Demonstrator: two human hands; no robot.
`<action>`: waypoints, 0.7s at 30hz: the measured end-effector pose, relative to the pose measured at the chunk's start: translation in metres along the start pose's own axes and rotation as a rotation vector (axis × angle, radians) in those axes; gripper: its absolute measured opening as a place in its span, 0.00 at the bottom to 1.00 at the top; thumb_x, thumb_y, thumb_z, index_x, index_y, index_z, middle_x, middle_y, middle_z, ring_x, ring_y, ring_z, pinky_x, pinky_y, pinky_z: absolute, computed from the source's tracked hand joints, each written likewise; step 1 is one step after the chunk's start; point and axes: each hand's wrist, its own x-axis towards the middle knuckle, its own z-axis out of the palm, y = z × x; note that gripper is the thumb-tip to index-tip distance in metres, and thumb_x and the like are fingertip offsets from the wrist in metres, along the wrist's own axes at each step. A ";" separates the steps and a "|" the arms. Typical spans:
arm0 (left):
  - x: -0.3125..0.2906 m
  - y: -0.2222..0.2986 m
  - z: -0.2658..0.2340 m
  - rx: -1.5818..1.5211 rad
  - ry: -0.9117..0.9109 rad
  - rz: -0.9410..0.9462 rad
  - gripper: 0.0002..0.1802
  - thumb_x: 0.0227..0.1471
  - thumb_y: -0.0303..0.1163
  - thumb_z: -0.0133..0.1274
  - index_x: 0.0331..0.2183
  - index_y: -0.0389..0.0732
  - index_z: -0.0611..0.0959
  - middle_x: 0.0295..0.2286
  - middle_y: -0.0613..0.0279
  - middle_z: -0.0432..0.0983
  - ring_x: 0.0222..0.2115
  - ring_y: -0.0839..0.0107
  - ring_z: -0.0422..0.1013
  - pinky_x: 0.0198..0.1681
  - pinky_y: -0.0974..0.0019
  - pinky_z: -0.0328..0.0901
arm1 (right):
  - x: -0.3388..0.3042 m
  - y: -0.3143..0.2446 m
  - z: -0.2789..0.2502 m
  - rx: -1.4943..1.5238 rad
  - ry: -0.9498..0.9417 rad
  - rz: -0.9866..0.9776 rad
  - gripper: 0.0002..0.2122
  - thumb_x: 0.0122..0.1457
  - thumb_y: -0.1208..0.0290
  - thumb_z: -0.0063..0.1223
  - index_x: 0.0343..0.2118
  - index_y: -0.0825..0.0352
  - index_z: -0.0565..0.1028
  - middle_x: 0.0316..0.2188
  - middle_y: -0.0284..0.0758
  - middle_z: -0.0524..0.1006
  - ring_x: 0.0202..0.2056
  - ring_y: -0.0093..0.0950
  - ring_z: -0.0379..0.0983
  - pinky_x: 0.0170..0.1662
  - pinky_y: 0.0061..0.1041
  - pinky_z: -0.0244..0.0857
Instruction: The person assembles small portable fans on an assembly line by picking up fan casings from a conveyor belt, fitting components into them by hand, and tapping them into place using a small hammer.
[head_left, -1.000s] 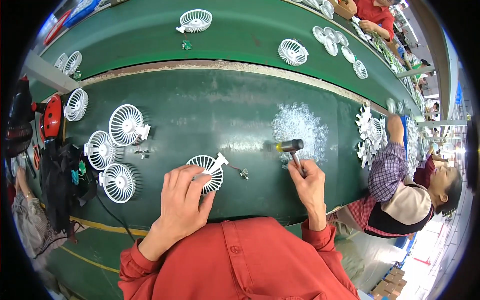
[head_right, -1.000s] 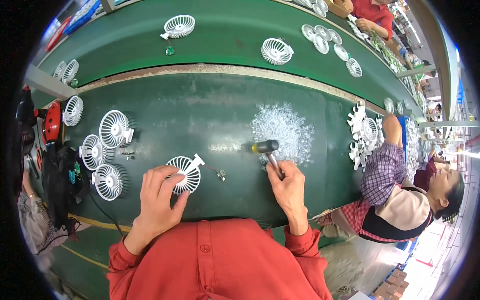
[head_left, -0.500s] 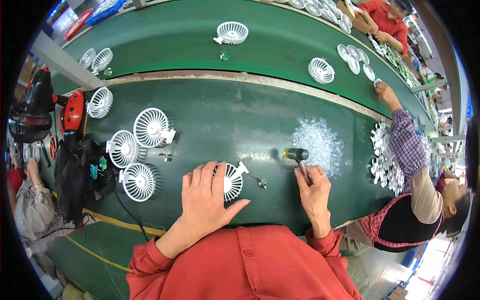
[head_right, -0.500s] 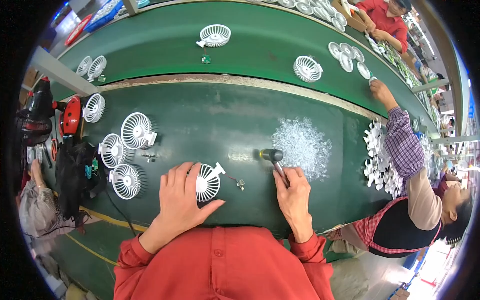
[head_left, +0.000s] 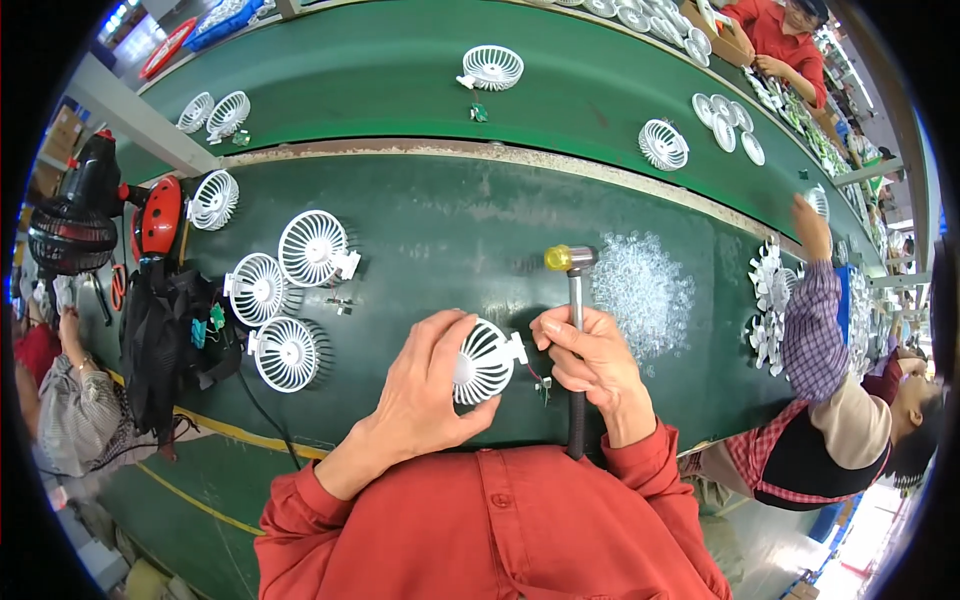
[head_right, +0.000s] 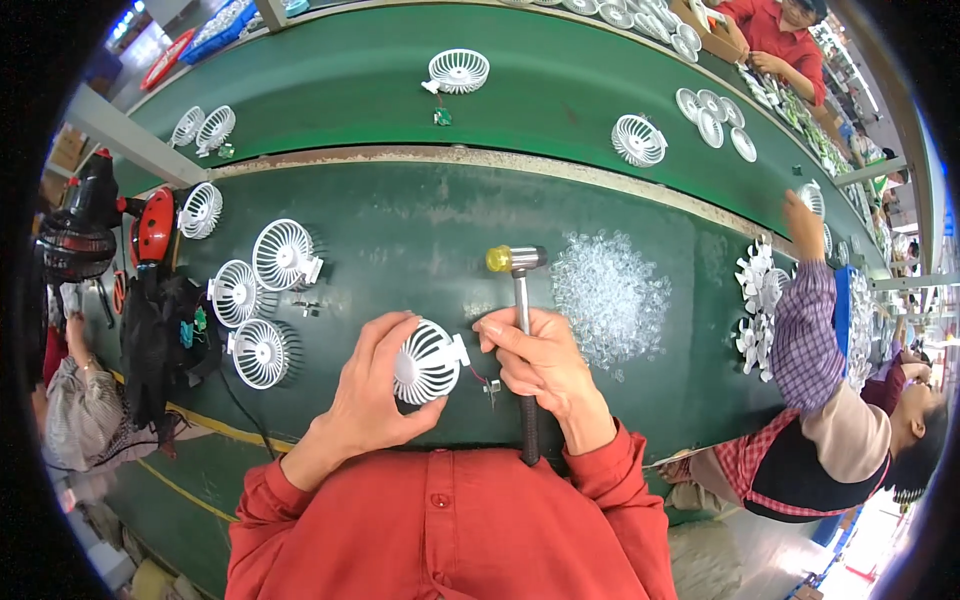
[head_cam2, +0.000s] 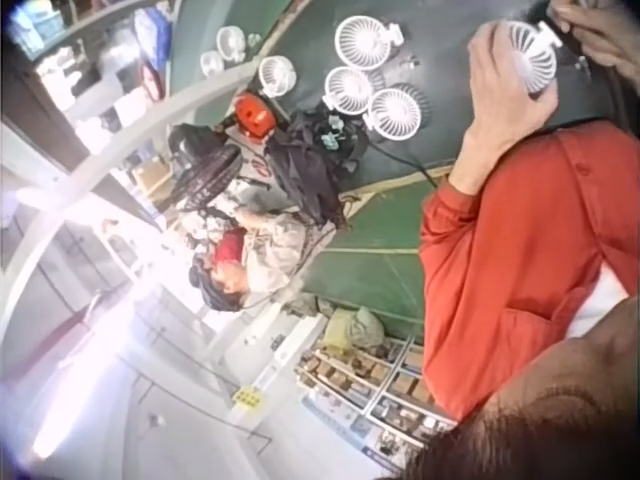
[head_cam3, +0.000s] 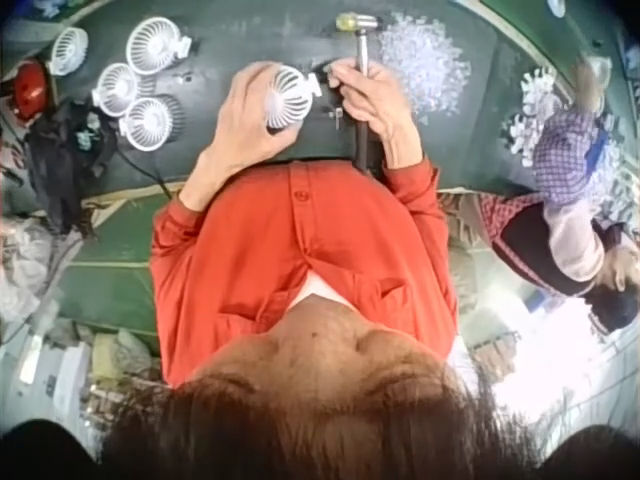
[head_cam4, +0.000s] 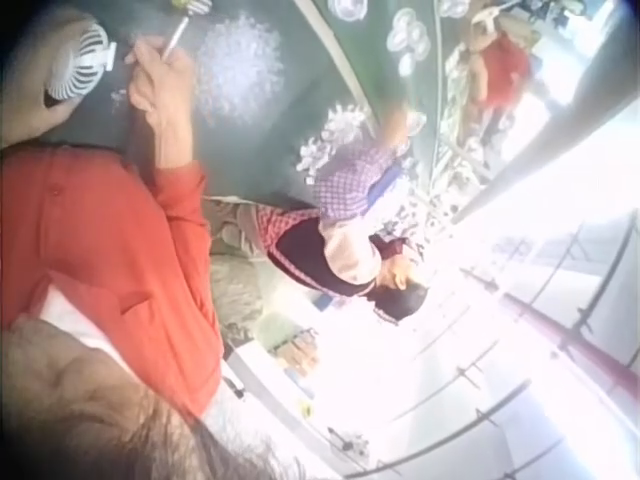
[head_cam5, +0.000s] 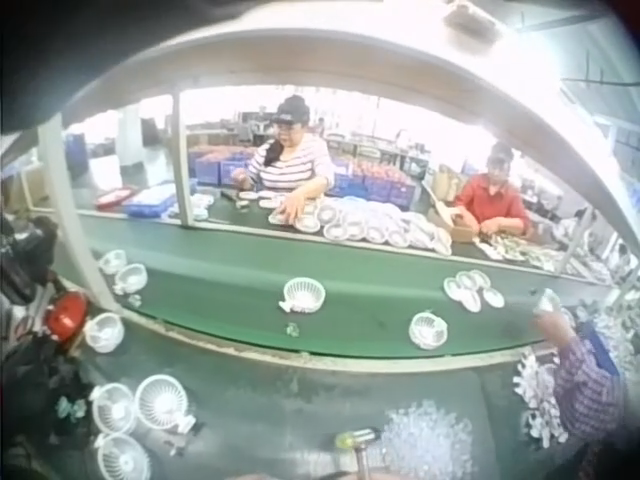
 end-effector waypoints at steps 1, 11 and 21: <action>0.000 0.001 0.001 -0.013 -0.009 0.019 0.43 0.33 0.30 0.67 0.52 0.31 0.67 0.48 0.45 0.63 0.46 0.48 0.67 0.47 0.53 0.67 | 0.002 0.002 -0.001 0.000 -0.001 -0.001 0.09 0.65 0.72 0.51 0.37 0.75 0.75 0.25 0.32 0.74 0.08 0.10 0.53 0.09 0.13 0.47; 0.007 0.005 0.008 -0.039 -0.042 0.057 0.43 0.34 0.31 0.67 0.53 0.33 0.66 0.48 0.45 0.64 0.46 0.47 0.67 0.46 0.53 0.68 | 0.004 0.008 0.001 0.102 -0.118 0.079 0.11 0.66 0.69 0.49 0.36 0.74 0.76 0.11 0.24 0.63 0.07 0.11 0.49 0.10 0.15 0.42; 0.008 0.003 0.007 -0.166 -0.100 -0.048 0.44 0.34 0.31 0.67 0.54 0.35 0.66 0.49 0.46 0.64 0.45 0.48 0.70 0.44 0.55 0.70 | 0.006 0.010 0.001 0.089 -0.069 0.046 0.11 0.66 0.68 0.50 0.34 0.73 0.76 0.09 0.23 0.61 0.07 0.11 0.47 0.10 0.16 0.41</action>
